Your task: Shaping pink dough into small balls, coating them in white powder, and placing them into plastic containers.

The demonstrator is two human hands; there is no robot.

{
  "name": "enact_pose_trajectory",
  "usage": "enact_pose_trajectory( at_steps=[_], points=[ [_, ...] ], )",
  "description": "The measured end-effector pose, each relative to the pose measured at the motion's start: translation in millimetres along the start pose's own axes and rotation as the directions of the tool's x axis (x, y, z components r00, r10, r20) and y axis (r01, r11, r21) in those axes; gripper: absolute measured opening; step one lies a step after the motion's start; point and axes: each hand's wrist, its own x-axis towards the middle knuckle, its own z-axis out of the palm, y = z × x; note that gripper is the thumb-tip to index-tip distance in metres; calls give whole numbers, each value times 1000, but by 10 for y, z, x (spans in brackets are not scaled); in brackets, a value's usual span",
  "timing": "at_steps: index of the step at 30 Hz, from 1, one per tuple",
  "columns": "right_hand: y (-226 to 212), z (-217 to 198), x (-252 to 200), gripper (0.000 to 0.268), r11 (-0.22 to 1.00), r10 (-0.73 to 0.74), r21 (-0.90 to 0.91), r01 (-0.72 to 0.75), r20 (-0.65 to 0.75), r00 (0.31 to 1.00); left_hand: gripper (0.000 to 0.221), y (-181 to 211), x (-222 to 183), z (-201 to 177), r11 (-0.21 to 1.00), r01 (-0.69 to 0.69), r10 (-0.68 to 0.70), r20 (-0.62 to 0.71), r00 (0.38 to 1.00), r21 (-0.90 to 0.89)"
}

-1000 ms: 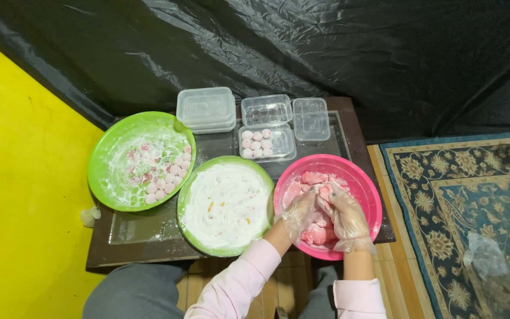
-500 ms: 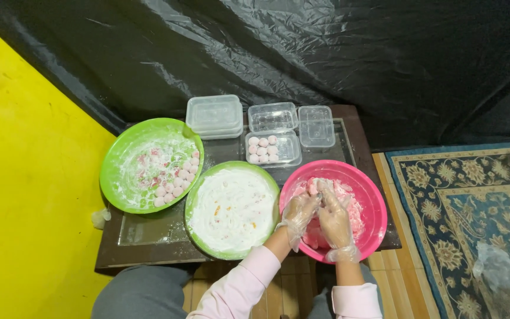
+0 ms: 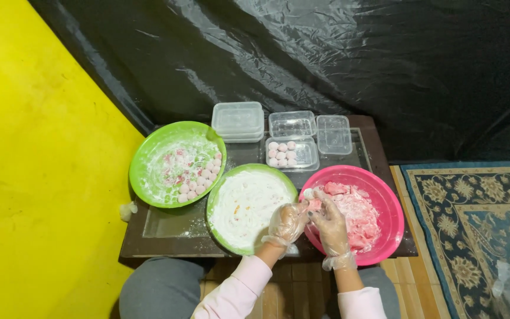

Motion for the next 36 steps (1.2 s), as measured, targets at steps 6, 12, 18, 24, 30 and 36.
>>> enact_pose_trajectory(
  at_steps=[6, 12, 18, 24, 30, 36],
  points=[
    [117, 248, -159, 57, 999, -32, 33, 34, -52, 998, 13, 31, -263, -353, 975, 203, -197, 70, 978, -90],
    [104, 443, -271, 45, 992, 1, 127, 11, -92, 996, 28, -18, -516, -662, 856, 408, -282, 376, 883, -318],
    [141, 491, -258, 30, 992, 2, 129, 4, -50, 999, 29, -791, -749, -264, 883, 414, -383, 169, 908, -221],
    [247, 494, -123, 17, 945, 143, -263, -193, -199, 969, 43, -608, -914, -413, 628, 486, -429, 251, 868, -607],
    [76, 626, -253, 34, 889, 119, -431, -157, -114, 986, 46, -402, -947, -645, 523, 549, -430, 355, 830, -652],
    [-253, 906, -456, 30, 974, -14, -219, 54, 179, 984, 53, -815, -788, -530, 430, 483, -381, 331, 863, -763]
  ],
)
